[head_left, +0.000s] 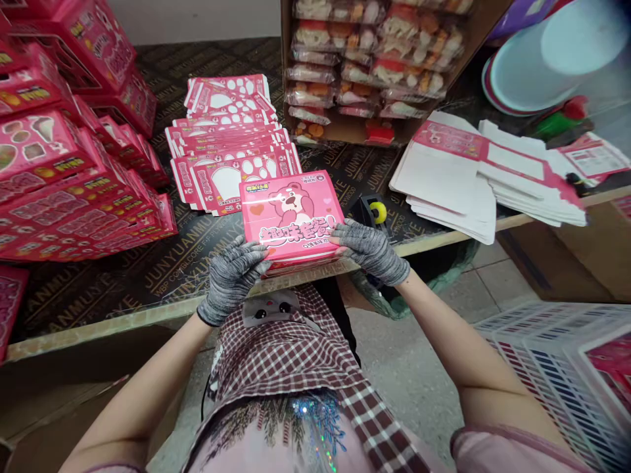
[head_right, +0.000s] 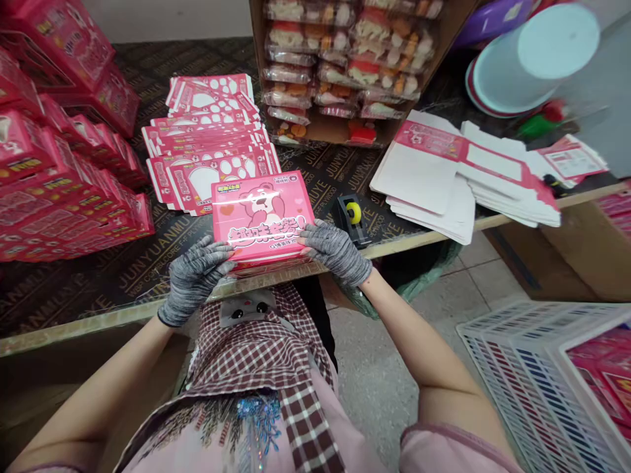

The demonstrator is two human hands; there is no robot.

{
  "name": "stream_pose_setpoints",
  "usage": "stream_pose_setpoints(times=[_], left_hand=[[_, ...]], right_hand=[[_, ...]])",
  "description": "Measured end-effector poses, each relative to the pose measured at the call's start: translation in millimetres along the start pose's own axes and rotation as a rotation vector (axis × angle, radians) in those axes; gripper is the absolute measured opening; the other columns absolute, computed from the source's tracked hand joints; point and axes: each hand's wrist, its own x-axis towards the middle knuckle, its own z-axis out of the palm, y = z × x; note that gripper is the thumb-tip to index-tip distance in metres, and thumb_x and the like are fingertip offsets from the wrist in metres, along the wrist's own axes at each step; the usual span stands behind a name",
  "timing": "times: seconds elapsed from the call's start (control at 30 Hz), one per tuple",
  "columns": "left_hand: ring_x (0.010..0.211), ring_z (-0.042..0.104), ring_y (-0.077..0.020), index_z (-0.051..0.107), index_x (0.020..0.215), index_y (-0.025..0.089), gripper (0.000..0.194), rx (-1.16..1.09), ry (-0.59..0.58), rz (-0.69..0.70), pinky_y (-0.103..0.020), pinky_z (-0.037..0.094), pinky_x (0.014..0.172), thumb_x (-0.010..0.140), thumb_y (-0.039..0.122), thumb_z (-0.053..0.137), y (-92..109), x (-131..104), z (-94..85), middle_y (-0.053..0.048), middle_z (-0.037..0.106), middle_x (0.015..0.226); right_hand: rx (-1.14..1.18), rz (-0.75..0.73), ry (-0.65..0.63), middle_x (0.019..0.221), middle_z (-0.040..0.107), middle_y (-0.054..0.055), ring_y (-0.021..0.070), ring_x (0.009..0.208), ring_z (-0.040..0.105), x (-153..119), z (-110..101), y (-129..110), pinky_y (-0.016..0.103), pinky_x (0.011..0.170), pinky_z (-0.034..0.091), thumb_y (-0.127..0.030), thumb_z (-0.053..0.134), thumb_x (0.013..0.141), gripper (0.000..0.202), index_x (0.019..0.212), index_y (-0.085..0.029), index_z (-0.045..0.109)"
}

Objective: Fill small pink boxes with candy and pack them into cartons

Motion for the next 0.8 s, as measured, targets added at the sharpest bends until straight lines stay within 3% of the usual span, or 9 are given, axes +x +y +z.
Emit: stream_pose_setpoints(times=[0.13, 0.3, 0.4, 0.47, 0.6, 0.7, 0.8], left_hand=[[0.114, 0.074, -0.0233, 0.073, 0.096, 0.023, 0.014, -0.042, 0.009, 0.007, -0.051, 0.051, 0.113, 0.098, 0.035, 0.065, 3.7, -0.7, 4.2, -0.004, 0.081, 0.109], [0.122, 0.070, -0.0241, 0.070, 0.099, 0.023, 0.010, 0.148, -0.033, 0.105, -0.056, 0.040, 0.123, 0.099, 0.029, 0.063, 10.5, -11.1, -3.4, -0.003, 0.079, 0.118], [0.114, 0.073, -0.0267, 0.069, 0.093, 0.020, 0.009, 0.297, 0.000, 0.210, -0.061, 0.038, 0.122, 0.096, 0.028, 0.068, 18.9, -4.7, -2.2, -0.004, 0.081, 0.111], [0.102, 0.075, -0.0266, 0.070, 0.091, 0.020, 0.009, 0.374, 0.014, 0.237, -0.060, 0.043, 0.116, 0.095, 0.028, 0.068, 29.2, 7.4, 11.1, -0.005, 0.081, 0.102], [0.095, 0.073, -0.0264, 0.074, 0.109, 0.014, 0.019, 0.402, -0.022, 0.320, -0.044, 0.057, 0.091, 0.093, 0.013, 0.064, 50.0, 34.2, 52.0, -0.012, 0.080, 0.106], [0.091, 0.072, -0.0253, 0.075, 0.107, 0.012, 0.017, 0.356, 0.027, 0.369, -0.037, 0.056, 0.078, 0.094, 0.011, 0.065, 52.5, 42.3, 66.7, -0.012, 0.080, 0.101], [0.089, 0.072, -0.0253, 0.076, 0.105, 0.013, 0.015, 0.318, 0.045, 0.384, -0.037, 0.055, 0.077, 0.094, 0.013, 0.065, 48.2, 42.5, 65.2, -0.011, 0.080, 0.098]], right_hand=[[0.038, -0.069, 0.071, 0.119, 0.079, 0.004, 0.0199, 0.117, 0.074, 3.8, -1.9, 11.4, 0.042, 0.119, 0.050, -0.040, 0.058, 0.104, 0.028, 0.120, -0.027, 0.077], [-0.098, -0.122, 0.113, 0.120, 0.079, 0.005, 0.0202, 0.119, 0.073, -5.1, 12.3, 10.8, 0.044, 0.118, 0.052, -0.039, 0.061, 0.103, 0.025, 0.116, -0.026, 0.077], [-0.173, -0.142, 0.167, 0.122, 0.078, 0.007, 0.0206, 0.124, 0.070, -11.9, 22.5, 4.6, 0.045, 0.118, 0.051, -0.037, 0.058, 0.104, 0.026, 0.118, -0.024, 0.076], [-0.175, -0.145, 0.189, 0.124, 0.077, 0.008, 0.0211, 0.126, 0.069, -13.2, 25.2, -0.3, 0.046, 0.119, 0.050, -0.038, 0.055, 0.105, 0.029, 0.121, -0.023, 0.074], [-0.062, 0.004, 0.179, 0.128, 0.075, 0.007, 0.0237, 0.130, 0.066, -15.7, 20.1, -12.0, 0.051, 0.121, 0.046, -0.045, 0.051, 0.106, 0.034, 0.123, -0.026, 0.074], [0.035, 0.228, 0.379, 0.129, 0.074, 0.009, 0.0264, 0.126, 0.067, -24.9, 14.7, -19.5, 0.048, 0.112, 0.053, -0.046, 0.063, 0.099, 0.032, 0.123, -0.027, 0.073], [0.128, 0.419, 0.574, 0.100, 0.075, 0.005, 0.0223, 0.095, 0.071, -34.5, 16.2, -22.3, 0.038, 0.088, 0.059, -0.037, 0.073, 0.091, 0.017, 0.102, -0.025, 0.075]])
